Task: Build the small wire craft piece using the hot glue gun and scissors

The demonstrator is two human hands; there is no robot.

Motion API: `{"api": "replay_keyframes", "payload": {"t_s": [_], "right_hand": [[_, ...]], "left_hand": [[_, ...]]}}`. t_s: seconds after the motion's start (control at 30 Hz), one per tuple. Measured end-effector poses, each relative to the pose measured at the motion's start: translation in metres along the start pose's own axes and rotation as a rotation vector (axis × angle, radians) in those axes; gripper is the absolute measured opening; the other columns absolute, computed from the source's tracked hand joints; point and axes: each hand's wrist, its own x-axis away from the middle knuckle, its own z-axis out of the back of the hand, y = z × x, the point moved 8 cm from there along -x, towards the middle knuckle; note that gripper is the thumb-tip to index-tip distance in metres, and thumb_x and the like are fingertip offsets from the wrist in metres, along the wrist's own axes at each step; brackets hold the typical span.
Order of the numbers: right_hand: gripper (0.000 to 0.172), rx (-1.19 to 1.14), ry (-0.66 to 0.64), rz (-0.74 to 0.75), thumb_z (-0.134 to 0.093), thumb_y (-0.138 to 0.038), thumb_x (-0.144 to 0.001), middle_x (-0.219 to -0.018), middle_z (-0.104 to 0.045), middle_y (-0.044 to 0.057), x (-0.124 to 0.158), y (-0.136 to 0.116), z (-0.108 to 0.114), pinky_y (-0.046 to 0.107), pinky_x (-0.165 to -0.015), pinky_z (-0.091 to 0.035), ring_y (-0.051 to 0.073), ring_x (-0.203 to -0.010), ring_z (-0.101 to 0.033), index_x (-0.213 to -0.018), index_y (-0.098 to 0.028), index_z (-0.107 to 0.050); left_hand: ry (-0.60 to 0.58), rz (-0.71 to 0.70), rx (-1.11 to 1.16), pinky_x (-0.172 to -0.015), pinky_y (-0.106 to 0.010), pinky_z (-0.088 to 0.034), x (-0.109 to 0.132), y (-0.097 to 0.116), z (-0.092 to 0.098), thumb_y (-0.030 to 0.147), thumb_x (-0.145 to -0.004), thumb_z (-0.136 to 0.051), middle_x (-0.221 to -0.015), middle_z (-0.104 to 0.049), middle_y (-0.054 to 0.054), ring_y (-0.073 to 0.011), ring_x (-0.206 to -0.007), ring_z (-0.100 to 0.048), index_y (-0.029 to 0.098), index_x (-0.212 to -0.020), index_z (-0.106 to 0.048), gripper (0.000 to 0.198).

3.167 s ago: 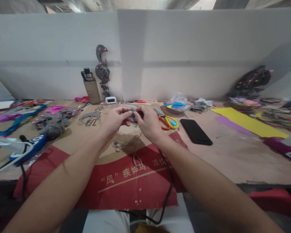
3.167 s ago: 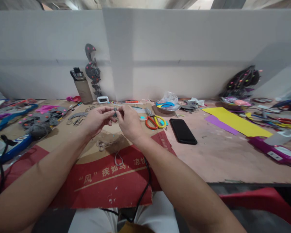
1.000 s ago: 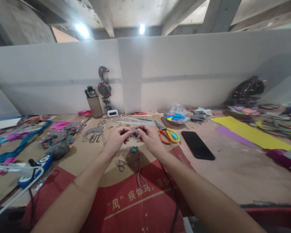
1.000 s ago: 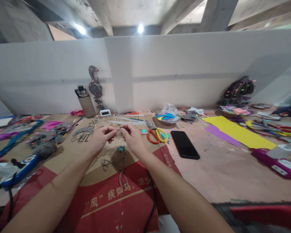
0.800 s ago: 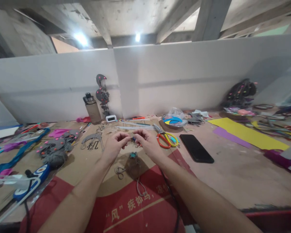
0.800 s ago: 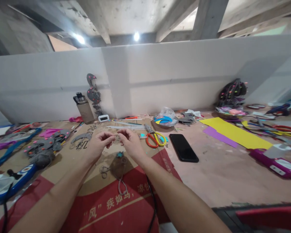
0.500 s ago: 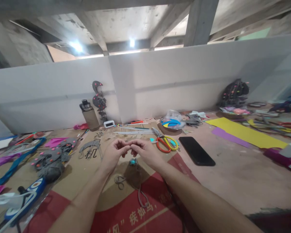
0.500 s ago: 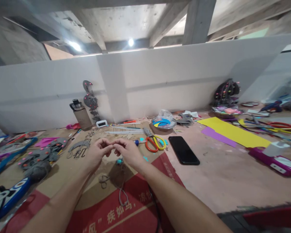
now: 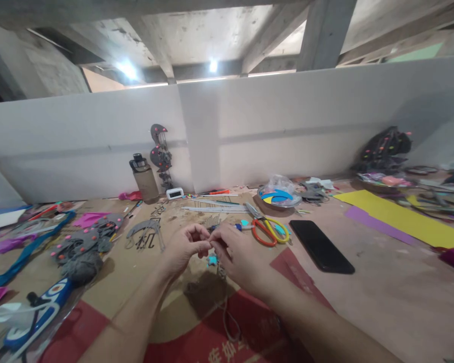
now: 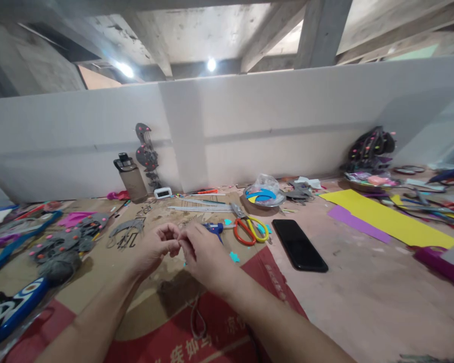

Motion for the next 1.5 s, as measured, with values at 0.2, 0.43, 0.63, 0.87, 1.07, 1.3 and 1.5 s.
{"api": "replay_keyframes", "payload": {"t_s": [0.2, 0.43, 0.63, 0.87, 1.07, 1.3, 1.5], "right_hand": [[0.011, 0.084, 0.004, 0.002, -0.042, -0.016, -0.089, -0.081, -0.054, 0.004, 0.003, 0.004, -0.007, 0.027, -0.065, -0.037, 0.015, -0.074, -0.050, -0.080, -0.020, -0.047], [0.021, -0.280, -0.012, -0.223, -0.037, -0.032, -0.094, -0.068, -0.052, -0.001, 0.003, 0.010, -0.002, 0.025, -0.060, -0.039, 0.012, -0.063, -0.049, -0.078, -0.021, -0.045], [0.039, -0.377, -0.116, -0.254, -0.033, -0.037, -0.095, -0.052, -0.045, -0.003, 0.000, 0.017, -0.008, 0.024, -0.053, -0.035, 0.010, -0.050, -0.043, -0.059, -0.021, -0.040], [0.013, -0.544, -0.097, -0.227, -0.053, -0.032, -0.087, -0.072, -0.060, -0.001, 0.000, 0.017, -0.016, 0.023, -0.057, -0.041, 0.009, -0.059, -0.051, -0.081, -0.020, -0.056], [0.011, -0.482, 0.046, -0.245, -0.053, -0.026, -0.086, -0.086, -0.064, 0.002, -0.003, 0.028, -0.004, 0.025, -0.064, -0.044, 0.012, -0.074, -0.057, -0.090, -0.020, -0.061], [0.014, -0.220, 0.101, -0.182, -0.053, -0.028, -0.088, -0.095, -0.065, 0.005, -0.002, 0.020, 0.009, 0.029, -0.073, -0.044, 0.016, -0.086, -0.058, -0.092, -0.021, -0.064], [0.011, -0.105, 0.105, -0.073, -0.053, -0.022, -0.088, -0.084, -0.063, 0.003, -0.002, 0.007, 0.013, 0.028, -0.071, -0.042, 0.015, -0.079, -0.056, -0.084, -0.021, -0.062]], "left_hand": [[0.007, 0.008, -0.072, -0.051, -0.021, -0.038, -0.001, 0.000, 0.001, 0.025, -0.063, -0.077, -0.062, -0.059, 0.003, -0.0080, -0.052, -0.051, 0.016, -0.076, -0.060, 0.023], [0.216, -0.066, -0.322, -0.051, -0.022, -0.038, -0.009, 0.003, 0.030, 0.035, -0.064, -0.074, -0.056, -0.057, 0.002, -0.0094, -0.051, -0.048, 0.015, -0.068, -0.061, 0.025], [0.189, -0.118, -0.235, -0.053, -0.022, -0.038, -0.006, 0.009, 0.022, 0.035, -0.066, -0.074, -0.055, -0.057, 0.001, -0.0091, -0.052, -0.048, 0.015, -0.068, -0.064, 0.023], [0.134, -0.132, -0.056, -0.051, -0.022, -0.036, -0.002, 0.016, 0.013, 0.033, -0.069, -0.072, -0.060, -0.060, 0.000, -0.0087, -0.052, -0.048, 0.015, -0.076, -0.067, 0.020], [0.093, -0.090, 0.075, -0.052, -0.024, -0.038, 0.002, 0.016, 0.004, 0.032, -0.073, -0.067, -0.068, -0.063, -0.003, -0.0106, -0.054, -0.053, 0.014, -0.078, -0.066, 0.018], [0.018, -0.067, -0.055, -0.052, -0.023, -0.039, 0.000, 0.010, -0.006, 0.036, -0.072, -0.071, -0.066, -0.064, -0.003, -0.0094, -0.053, -0.052, 0.014, -0.073, -0.066, 0.022], [0.005, -0.055, -0.047, -0.053, -0.023, -0.040, 0.001, 0.010, -0.008, 0.039, -0.068, -0.074, -0.065, -0.064, -0.003, -0.0100, -0.053, -0.052, 0.014, -0.070, -0.065, 0.027]]}}
